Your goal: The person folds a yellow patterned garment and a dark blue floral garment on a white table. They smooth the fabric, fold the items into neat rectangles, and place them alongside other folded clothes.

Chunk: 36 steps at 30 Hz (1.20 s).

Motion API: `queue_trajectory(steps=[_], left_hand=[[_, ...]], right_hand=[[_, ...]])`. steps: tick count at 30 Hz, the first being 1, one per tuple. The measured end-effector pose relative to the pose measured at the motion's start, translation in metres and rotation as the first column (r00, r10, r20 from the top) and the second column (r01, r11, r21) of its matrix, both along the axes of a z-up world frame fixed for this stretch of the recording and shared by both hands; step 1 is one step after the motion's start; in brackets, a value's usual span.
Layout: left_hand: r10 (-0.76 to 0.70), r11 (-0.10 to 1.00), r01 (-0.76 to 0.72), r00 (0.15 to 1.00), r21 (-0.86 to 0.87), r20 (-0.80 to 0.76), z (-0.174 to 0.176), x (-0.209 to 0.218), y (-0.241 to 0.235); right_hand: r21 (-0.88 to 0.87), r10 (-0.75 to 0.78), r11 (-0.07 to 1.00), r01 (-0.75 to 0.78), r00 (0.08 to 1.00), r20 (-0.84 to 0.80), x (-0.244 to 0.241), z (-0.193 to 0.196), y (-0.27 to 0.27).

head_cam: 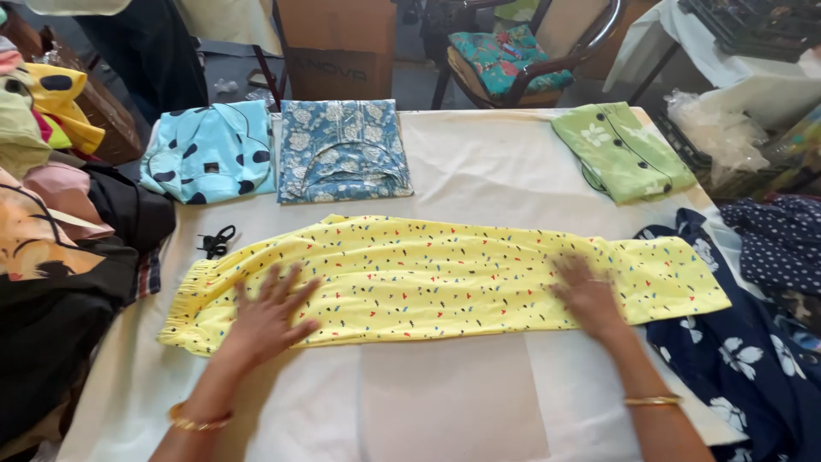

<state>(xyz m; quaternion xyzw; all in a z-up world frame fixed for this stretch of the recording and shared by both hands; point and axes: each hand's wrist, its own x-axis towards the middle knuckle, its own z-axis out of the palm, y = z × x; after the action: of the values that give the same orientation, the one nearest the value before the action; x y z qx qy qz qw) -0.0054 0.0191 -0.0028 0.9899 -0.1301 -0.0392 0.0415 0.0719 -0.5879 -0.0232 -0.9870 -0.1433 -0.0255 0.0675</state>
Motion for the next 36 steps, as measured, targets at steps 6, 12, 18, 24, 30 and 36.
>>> queue_trajectory(steps=[6,12,18,24,30,36], left_hand=[[0.067,0.993,-0.064,0.997,-0.097,0.024,0.004,-0.022,0.042],[0.05,0.939,0.045,0.963,-0.342,0.265,-0.019,-0.019,0.051],[0.127,0.962,-0.048,0.951,-0.271,0.283,-0.024,-0.014,0.065],[0.121,0.993,-0.12,0.989,-0.024,0.088,0.012,-0.021,0.049],[0.088,0.989,-0.072,0.988,-0.127,0.125,0.001,-0.004,0.064],[0.474,0.796,-0.312,0.854,-0.518,0.215,0.015,0.055,0.08]], right_hand=[[0.142,-0.06,0.99,0.018,0.951,0.303,0.034,0.01,0.015],[0.459,0.278,0.823,-0.335,0.942,0.189,0.075,0.05,0.263],[0.309,0.366,0.819,-0.484,0.855,0.368,0.126,0.023,0.403],[0.409,0.227,0.881,-0.239,0.971,0.079,0.136,0.011,0.431],[0.273,0.258,0.903,-0.333,0.926,0.275,0.111,0.032,0.432],[0.196,0.579,0.762,-0.617,0.785,0.221,0.025,0.041,0.436]])
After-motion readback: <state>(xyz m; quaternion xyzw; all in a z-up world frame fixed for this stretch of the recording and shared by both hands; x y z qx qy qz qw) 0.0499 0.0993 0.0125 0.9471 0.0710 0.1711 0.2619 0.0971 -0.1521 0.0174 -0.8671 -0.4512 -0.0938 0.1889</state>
